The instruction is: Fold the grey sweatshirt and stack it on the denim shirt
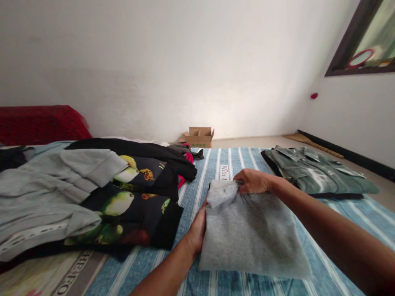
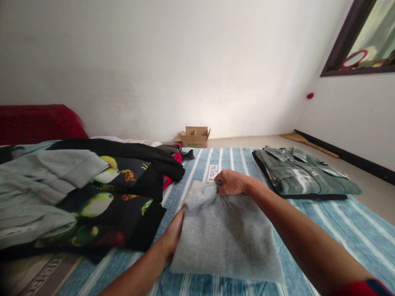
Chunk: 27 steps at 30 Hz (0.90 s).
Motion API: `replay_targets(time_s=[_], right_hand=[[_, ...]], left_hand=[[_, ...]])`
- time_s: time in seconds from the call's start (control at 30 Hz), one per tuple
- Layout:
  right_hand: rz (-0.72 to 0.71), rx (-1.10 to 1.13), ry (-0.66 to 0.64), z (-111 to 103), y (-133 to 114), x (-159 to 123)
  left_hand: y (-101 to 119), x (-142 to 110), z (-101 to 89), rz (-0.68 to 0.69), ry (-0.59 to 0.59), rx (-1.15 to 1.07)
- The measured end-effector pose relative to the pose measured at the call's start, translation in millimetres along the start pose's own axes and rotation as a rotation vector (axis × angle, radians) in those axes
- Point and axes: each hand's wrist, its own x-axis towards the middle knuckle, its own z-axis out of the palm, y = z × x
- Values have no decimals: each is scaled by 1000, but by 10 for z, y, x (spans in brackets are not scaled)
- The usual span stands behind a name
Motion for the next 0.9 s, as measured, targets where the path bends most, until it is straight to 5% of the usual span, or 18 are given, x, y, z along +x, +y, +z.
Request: replay_targets(time_s=[0.2,0.4,0.7,0.9], right_hand=[[108,-202,130,364,263,168],[127,-190,236,393,359,218],[333,50,11,198,937,180],[487,233,82,341,1175,-4]], left_hand=[[-55,16,-137,-206,-123,-313],[-101,-27,-151,-217,-44,-220],[-76,-41,-121,-193,8,-161],[-85,-40,-95,-138,70,-176]])
